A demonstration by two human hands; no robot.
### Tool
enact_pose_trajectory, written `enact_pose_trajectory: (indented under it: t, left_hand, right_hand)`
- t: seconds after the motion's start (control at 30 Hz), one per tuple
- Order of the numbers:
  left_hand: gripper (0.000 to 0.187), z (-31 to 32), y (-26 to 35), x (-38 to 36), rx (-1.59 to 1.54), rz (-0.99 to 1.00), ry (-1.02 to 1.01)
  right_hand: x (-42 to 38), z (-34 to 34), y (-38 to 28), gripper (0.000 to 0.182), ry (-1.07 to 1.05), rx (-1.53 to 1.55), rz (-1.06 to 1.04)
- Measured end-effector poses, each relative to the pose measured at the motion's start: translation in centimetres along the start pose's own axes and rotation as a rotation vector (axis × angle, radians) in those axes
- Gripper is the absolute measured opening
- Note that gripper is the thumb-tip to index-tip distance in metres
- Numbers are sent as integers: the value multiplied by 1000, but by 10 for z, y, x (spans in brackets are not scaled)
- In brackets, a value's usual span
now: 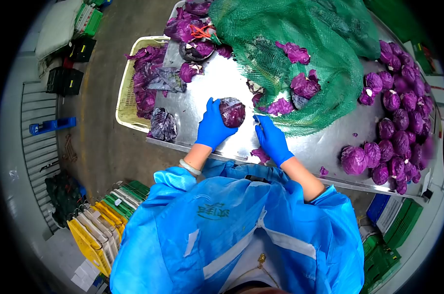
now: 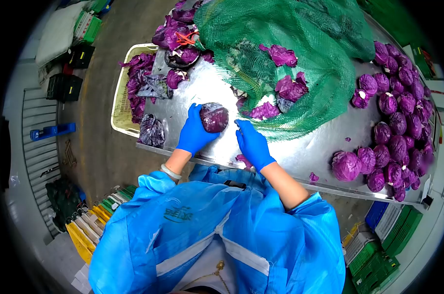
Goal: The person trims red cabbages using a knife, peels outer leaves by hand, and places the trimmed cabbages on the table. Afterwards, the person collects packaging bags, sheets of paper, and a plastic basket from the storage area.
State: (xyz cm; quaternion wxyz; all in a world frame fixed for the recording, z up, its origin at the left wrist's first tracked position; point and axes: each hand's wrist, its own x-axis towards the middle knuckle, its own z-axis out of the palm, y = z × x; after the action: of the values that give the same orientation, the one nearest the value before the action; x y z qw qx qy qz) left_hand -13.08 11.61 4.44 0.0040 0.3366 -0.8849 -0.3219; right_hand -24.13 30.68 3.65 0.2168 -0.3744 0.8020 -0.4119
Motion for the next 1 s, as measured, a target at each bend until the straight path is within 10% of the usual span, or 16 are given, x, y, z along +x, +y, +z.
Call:
enact_pose_trajectory:
  t: [1.0]
  left_hand:
    - [101,18,-4,-7,37,99,159]
  right_hand:
    - [27,69,44,20,-169,-366,101]
